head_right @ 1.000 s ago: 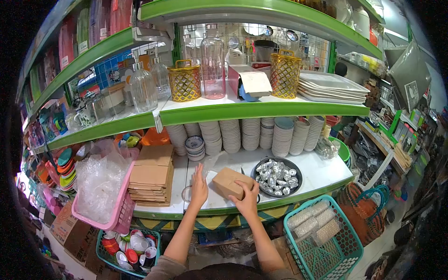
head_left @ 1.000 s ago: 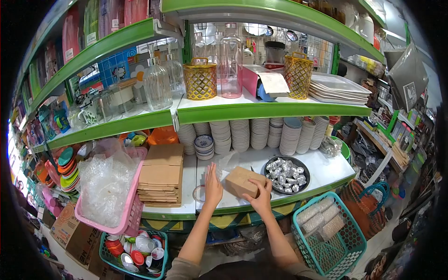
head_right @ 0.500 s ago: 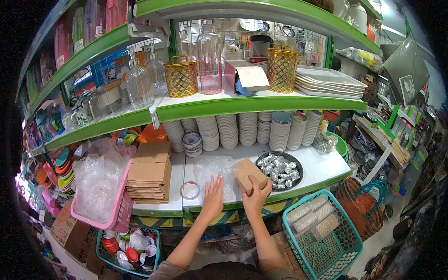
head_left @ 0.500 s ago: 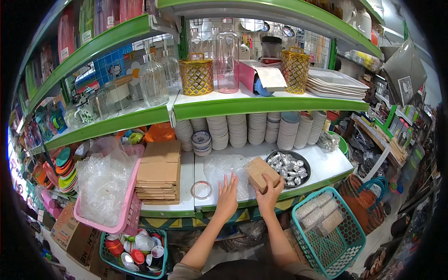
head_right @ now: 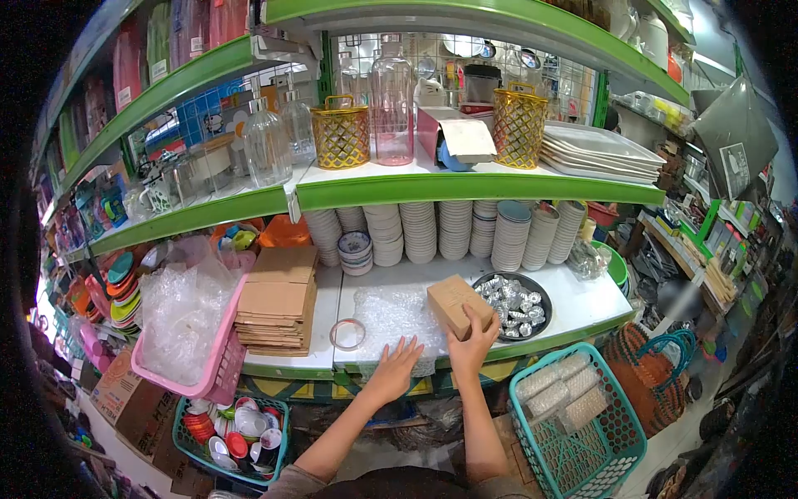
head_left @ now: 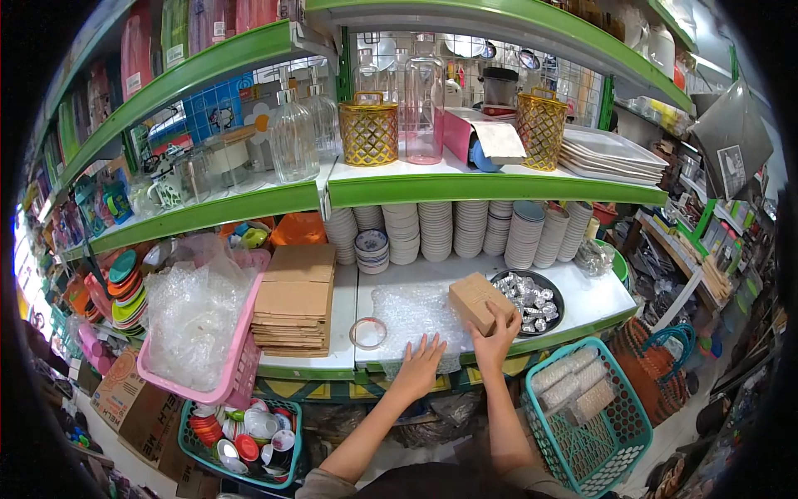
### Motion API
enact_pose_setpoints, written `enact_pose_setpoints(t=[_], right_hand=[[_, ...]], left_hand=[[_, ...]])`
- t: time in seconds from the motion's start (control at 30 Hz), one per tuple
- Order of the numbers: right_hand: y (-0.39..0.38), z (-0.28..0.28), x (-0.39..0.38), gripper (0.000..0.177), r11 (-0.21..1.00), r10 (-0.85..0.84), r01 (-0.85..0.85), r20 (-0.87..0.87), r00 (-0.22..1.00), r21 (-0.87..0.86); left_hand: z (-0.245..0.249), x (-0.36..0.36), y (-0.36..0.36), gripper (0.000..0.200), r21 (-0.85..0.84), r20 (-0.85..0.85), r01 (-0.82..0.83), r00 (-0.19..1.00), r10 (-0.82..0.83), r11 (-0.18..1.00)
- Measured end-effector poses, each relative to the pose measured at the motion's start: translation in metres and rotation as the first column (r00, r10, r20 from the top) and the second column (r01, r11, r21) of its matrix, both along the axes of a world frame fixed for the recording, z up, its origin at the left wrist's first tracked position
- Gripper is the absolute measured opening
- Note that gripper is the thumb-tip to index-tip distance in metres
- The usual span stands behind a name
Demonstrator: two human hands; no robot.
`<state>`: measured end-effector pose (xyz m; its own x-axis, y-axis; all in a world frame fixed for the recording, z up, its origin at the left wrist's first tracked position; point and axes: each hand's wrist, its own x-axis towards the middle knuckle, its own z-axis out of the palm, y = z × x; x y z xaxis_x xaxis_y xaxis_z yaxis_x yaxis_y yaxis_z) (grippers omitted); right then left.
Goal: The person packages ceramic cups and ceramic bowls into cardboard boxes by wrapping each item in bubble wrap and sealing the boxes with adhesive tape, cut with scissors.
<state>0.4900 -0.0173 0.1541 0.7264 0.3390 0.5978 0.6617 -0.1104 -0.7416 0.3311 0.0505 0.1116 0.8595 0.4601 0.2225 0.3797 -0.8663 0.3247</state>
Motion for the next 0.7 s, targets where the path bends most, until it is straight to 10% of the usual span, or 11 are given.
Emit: enact_pose_setpoints(t=[0.33, 0.43, 0.7], right_hand=[[0.013, 0.043, 0.007, 0.059, 0.956, 0.245, -0.268, 0.177, 0.953, 0.122], [0.024, 0.038, 0.001, 0.058, 0.727, 0.686, -0.670, -0.132, 0.715, 0.149], [0.051, -0.011, 0.009, 0.059, 0.628, 0.775, -0.777, -0.105, 0.623, 0.025]], left_hand=[[0.009, -0.009, -0.012, 0.061, -0.001, -0.138, 0.063, 0.988, -0.063, 0.998], [0.014, -0.012, -0.015, 0.059, -0.014, -0.147, 0.083, 0.986, -0.084, 0.996], [0.006, -0.016, -0.016, 0.061, -0.026, -0.079, 0.095, 0.992, -0.097, 0.995]])
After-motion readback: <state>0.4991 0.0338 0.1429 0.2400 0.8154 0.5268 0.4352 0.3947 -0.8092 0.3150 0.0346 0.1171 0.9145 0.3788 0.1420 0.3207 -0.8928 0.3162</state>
